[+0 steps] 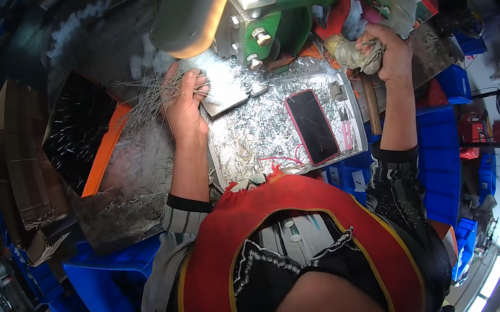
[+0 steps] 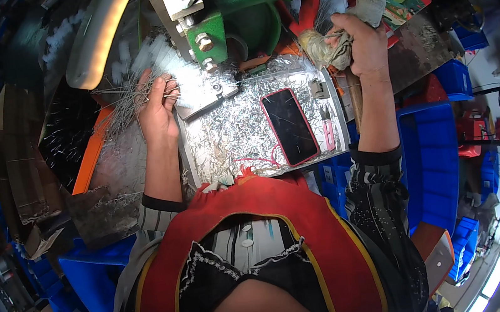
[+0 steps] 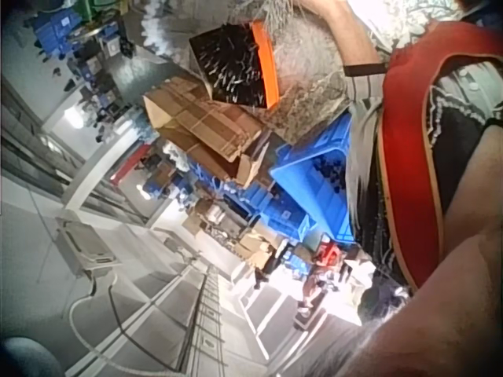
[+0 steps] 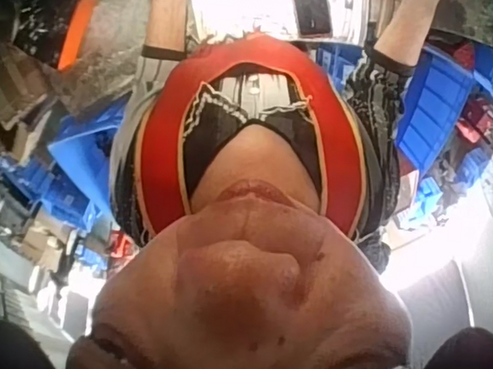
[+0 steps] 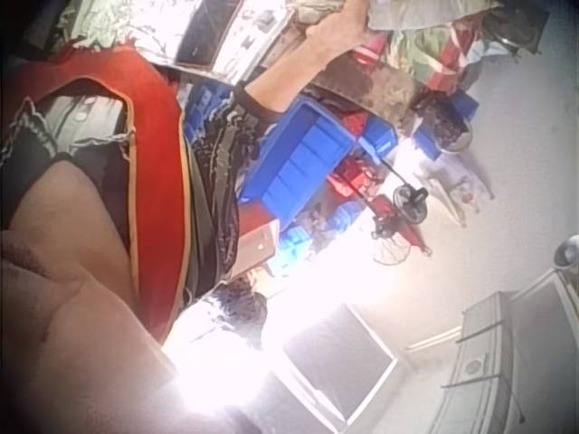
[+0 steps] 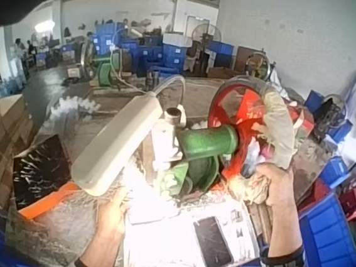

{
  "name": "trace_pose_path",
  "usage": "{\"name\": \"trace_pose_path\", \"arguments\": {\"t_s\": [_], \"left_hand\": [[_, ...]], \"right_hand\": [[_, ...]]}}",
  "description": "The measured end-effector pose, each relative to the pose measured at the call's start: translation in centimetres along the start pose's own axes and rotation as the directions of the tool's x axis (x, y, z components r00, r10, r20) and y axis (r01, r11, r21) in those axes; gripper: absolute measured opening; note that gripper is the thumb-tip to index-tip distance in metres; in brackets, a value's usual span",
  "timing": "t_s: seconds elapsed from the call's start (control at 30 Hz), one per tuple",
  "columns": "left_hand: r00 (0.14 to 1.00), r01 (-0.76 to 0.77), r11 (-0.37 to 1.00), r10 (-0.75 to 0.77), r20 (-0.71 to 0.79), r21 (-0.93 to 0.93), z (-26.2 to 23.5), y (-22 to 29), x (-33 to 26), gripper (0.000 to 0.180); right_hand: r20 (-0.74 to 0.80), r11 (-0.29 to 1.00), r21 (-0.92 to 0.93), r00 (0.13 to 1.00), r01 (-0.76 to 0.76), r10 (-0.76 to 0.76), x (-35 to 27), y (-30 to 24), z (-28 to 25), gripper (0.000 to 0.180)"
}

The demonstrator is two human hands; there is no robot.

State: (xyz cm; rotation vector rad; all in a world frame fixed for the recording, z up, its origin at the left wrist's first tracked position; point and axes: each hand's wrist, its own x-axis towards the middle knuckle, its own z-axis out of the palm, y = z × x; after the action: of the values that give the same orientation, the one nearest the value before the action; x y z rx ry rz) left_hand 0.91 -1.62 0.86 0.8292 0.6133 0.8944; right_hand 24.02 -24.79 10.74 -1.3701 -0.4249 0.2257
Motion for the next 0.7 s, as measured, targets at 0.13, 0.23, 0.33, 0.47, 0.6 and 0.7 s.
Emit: {"name": "trace_pose_path", "arguments": {"t_s": [0.13, 0.23, 0.33, 0.47, 0.6, 0.7], "left_hand": [[1.000, -0.003, 0.999, 0.003, -0.006, 0.034, 0.2, 0.3, -0.1, 0.047], [1.000, -0.002, 1.000, 0.002, -0.017, 0.030, 0.2, 0.2, -0.2, 0.047], [0.999, -0.007, 0.999, 0.008, -0.039, 0.031, 0.8, 0.3, 0.0, 0.046], [0.996, -0.041, 0.999, 0.041, -0.083, 0.010, 0.7, -0.1, 0.1, 0.046], [0.985, -0.067, 0.997, 0.061, -0.160, -0.035, 0.7, -0.1, 0.1, 0.045], [0.988, -0.061, 0.998, 0.061, -0.140, 0.003, 0.9, -0.3, 0.2, 0.046]], "right_hand": [[-0.025, 0.998, -0.022, 0.998, -0.061, 0.061, 0.4, -0.8, 0.0, 0.011], [0.034, 0.998, 0.011, 0.998, 0.057, -0.058, 0.0, 1.0, -0.1, 0.009], [0.044, 0.976, 0.078, 0.977, 0.203, -0.207, -0.8, 4.2, 0.6, 0.008], [0.022, 0.984, 0.131, 0.992, 0.121, -0.125, -0.5, 3.4, 0.1, 0.008], [-0.018, 1.000, 0.011, 1.000, -0.008, 0.008, -0.2, -0.4, 0.7, 0.011], [-0.015, 0.996, -0.069, 0.998, -0.061, 0.060, 0.1, -1.8, 0.4, 0.013]]}}
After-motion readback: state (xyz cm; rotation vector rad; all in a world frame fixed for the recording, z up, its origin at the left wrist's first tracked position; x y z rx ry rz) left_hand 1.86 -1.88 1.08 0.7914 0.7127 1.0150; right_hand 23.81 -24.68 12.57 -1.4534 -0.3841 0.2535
